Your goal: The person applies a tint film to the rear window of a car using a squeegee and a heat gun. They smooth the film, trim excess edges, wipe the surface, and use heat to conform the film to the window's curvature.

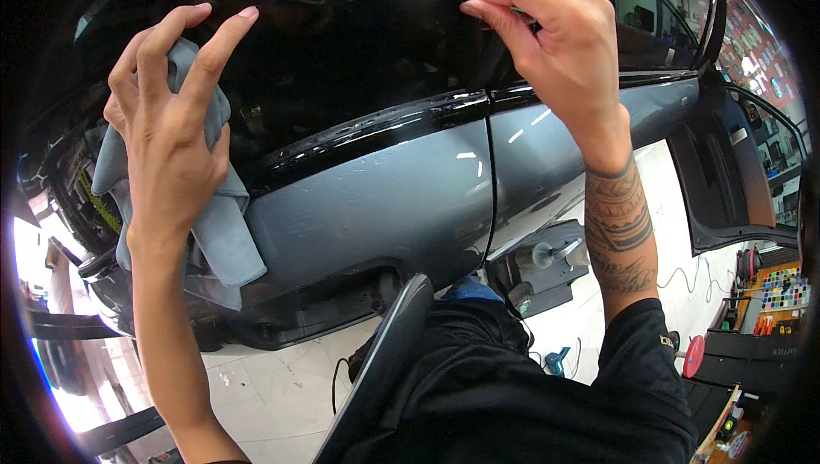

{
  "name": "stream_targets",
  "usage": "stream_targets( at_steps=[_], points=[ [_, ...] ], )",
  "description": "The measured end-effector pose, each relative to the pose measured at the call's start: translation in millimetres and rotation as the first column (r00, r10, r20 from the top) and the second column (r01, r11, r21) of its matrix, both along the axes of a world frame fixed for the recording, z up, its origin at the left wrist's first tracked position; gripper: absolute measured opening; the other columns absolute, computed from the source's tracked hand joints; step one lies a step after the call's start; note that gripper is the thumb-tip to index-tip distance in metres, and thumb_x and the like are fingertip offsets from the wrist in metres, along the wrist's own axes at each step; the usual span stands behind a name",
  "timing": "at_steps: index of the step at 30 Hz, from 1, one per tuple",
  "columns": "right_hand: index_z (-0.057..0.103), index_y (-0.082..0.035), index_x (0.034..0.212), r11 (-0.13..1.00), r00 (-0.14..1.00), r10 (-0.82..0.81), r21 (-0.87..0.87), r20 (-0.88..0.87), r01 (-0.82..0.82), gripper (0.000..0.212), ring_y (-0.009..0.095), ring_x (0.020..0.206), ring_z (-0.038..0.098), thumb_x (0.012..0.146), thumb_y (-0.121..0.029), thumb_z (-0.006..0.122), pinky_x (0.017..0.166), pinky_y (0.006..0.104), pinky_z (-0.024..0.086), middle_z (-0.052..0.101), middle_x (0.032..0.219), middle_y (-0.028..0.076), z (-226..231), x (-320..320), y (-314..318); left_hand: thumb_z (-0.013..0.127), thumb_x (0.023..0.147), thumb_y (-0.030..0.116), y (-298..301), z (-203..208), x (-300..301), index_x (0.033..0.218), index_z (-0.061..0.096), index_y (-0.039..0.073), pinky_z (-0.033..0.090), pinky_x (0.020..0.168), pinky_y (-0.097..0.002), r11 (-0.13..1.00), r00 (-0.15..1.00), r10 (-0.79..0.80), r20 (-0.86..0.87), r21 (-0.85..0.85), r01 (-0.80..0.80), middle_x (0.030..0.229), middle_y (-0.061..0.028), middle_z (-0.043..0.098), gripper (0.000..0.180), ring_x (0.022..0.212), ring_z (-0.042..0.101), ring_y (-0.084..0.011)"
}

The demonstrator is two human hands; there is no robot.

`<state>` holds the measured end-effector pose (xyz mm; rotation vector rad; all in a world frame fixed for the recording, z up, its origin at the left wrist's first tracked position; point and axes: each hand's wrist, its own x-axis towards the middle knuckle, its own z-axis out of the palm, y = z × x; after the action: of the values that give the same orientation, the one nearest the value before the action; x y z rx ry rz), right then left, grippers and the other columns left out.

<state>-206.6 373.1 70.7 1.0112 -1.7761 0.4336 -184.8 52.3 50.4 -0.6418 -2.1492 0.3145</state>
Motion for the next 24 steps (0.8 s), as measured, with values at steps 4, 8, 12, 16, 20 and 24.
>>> stream_targets(
  at_steps=[4,8,12,16,20,24],
  points=[
    [0.062,0.001,0.075,1.0,1.0,0.025,-0.001,0.0,-0.025,0.012,0.026,0.075,0.059,0.073,0.001,0.074,0.065,0.0329,0.048,0.064,0.084,0.01,3,-4,3,0.069,0.062,-0.007,-2,1,-2,0.139,0.046,0.04,0.032,0.111,-0.046,1.0,1.0,-0.021,-0.01,0.009,0.021,0.146,0.0026,0.035,0.093,0.135,0.031,-0.0261],
    [0.063,0.0,0.076,1.0,1.0,0.002,-0.009,-0.013,-0.002,0.011,0.026,0.073,0.059,0.074,0.0,0.074,0.063,0.0334,0.048,0.064,0.082,0.009,3,-5,5,0.068,0.062,-0.007,0,0,-2,0.139,0.045,0.04,0.031,0.111,-0.0462,1.0,1.0,-0.015,-0.01,0.014,0.016,0.145,0.0027,0.035,0.093,0.135,0.031,-0.0263],
    [0.064,0.0,0.076,0.997,0.997,-0.077,0.005,0.025,0.077,0.011,0.026,0.072,0.058,0.074,0.0,0.074,0.062,0.0333,0.047,0.064,0.08,0.009,-2,-6,10,0.067,0.062,-0.008,-1,-1,-1,0.139,0.045,0.039,0.031,0.112,-0.0456,1.0,1.0,-0.008,-0.006,0.013,0.008,0.145,0.0024,0.035,0.093,0.135,0.031,-0.0264],
    [0.065,-0.001,0.077,0.997,0.995,-0.075,-0.001,-0.058,0.075,0.011,0.025,0.071,0.058,0.073,-0.001,0.075,0.061,0.0329,0.047,0.063,0.079,0.008,-4,-4,8,0.067,0.062,-0.009,3,-1,-1,0.139,0.046,0.038,0.031,0.113,-0.0445,1.0,1.0,-0.006,-0.013,0.01,0.006,0.145,0.0018,0.036,0.092,0.135,0.031,-0.0263],
    [0.065,-0.001,0.077,0.997,0.998,-0.06,-0.046,-0.023,0.059,0.012,0.024,0.07,0.057,0.072,-0.001,0.076,0.06,0.033,0.046,0.063,0.078,0.008,-6,-6,8,0.066,0.062,-0.01,3,1,2,0.139,0.047,0.037,0.03,0.113,-0.0437,1.0,1.0,0.03,0.001,-0.01,-0.03,0.146,0.0014,0.036,0.092,0.136,0.031,-0.0259],
    [0.065,-0.001,0.076,0.998,0.998,-0.013,-0.058,-0.054,0.01,0.012,0.024,0.07,0.057,0.072,-0.001,0.077,0.06,0.0329,0.046,0.063,0.077,0.007,-4,-11,15,0.066,0.063,-0.01,3,2,0,0.139,0.047,0.037,0.029,0.114,-0.0433,0.999,0.999,0.032,0.006,-0.011,-0.031,0.146,0.0013,0.036,0.092,0.137,0.03,-0.0252]
  ],
)
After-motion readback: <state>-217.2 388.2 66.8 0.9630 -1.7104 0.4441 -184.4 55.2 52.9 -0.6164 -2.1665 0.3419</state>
